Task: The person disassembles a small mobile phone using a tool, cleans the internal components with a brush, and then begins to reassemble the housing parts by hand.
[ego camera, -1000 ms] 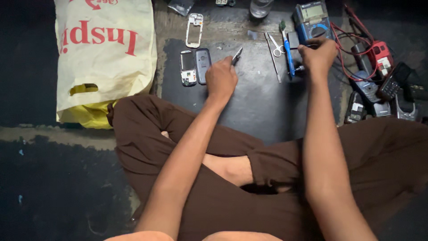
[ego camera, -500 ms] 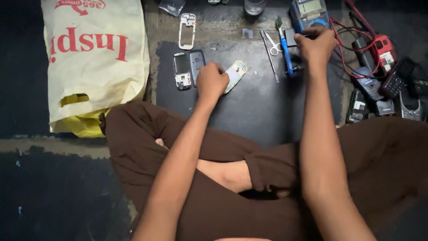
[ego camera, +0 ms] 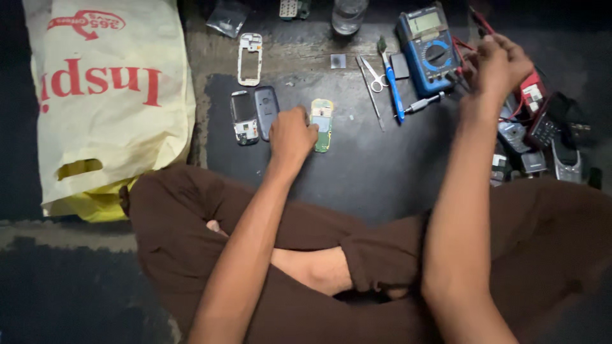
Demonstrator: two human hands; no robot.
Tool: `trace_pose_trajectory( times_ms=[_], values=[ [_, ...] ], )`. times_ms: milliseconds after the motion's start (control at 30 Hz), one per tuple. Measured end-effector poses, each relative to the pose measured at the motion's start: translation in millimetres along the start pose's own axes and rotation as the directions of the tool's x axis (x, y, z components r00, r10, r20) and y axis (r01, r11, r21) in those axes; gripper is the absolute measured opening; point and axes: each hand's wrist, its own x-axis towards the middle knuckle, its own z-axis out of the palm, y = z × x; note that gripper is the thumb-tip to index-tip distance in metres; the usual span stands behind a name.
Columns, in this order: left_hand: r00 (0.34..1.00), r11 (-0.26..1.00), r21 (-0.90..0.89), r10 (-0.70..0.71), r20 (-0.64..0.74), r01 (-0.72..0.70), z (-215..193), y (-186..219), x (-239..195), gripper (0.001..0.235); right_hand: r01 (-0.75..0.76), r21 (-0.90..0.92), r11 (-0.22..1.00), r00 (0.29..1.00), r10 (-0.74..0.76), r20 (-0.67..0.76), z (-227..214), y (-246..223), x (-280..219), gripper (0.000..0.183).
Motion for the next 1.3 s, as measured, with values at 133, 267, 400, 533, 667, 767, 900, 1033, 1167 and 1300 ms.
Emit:
trace_pose_trajectory(
  times_ms=[133,267,400,533,667,767,900,1033,1167,1300],
  values=[
    [1.000,0.999,-0.051,-0.007,0.014,0.007,-1.8,0.0,0.3,0.026,-0.082,0.147,0.986,0.995,0.089,-0.038,-5.1,-1.2,3.4,0.024],
    [1.000,0.995,-0.095,-0.027,-0.001,0.027,-0.9,-0.9,3.3,0.027,-0.073,-0.073,0.995,0.994,0.079,0.080,-9.3,16.9,14.2,0.020],
    [0.998,0.990,-0.136,0.025,-0.052,-0.032,-0.5,-2.6,2.9,0.040,0.309,-0.489,0.815,0.948,-0.305,0.092,4.0,35.3,13.1,0.022],
    [0.999,0.986,-0.159,0.034,-0.039,-0.040,0.1,-0.3,0.9,0.047,0.483,-0.647,0.589,0.875,-0.295,0.385,35.3,41.8,-24.6,0.029],
    [0.997,0.987,-0.145,0.062,-0.052,-0.069,-0.7,-2.5,-0.1,0.051,0.467,-0.839,0.279,0.882,-0.080,0.464,61.1,43.7,-76.5,0.041],
    [0.998,0.991,-0.125,0.050,-0.036,-0.054,0.5,-1.1,-1.1,0.051,0.545,-0.815,0.195,0.836,-0.192,0.514,66.1,34.7,-93.1,0.028],
    [0.998,0.992,-0.117,0.041,-0.038,-0.045,0.2,0.0,2.1,0.050,0.488,-0.812,0.319,0.873,-0.163,0.461,70.1,23.0,-92.8,0.033],
    [1.000,0.992,-0.125,0.002,-0.014,-0.003,4.3,-2.0,1.4,0.050,0.524,-0.802,0.287,0.852,-0.195,0.487,70.4,24.0,-96.0,0.030],
    [0.999,0.989,-0.139,0.034,-0.041,-0.040,3.0,-3.0,4.1,0.051,0.639,-0.701,0.316,0.769,-0.290,0.570,77.8,20.0,-99.5,0.025],
    [1.000,0.992,-0.127,-0.009,-0.021,0.006,-0.6,-0.6,5.0,0.056,0.592,-0.602,0.536,0.775,-0.173,0.608,88.6,15.5,-100.1,0.032]
  ],
)
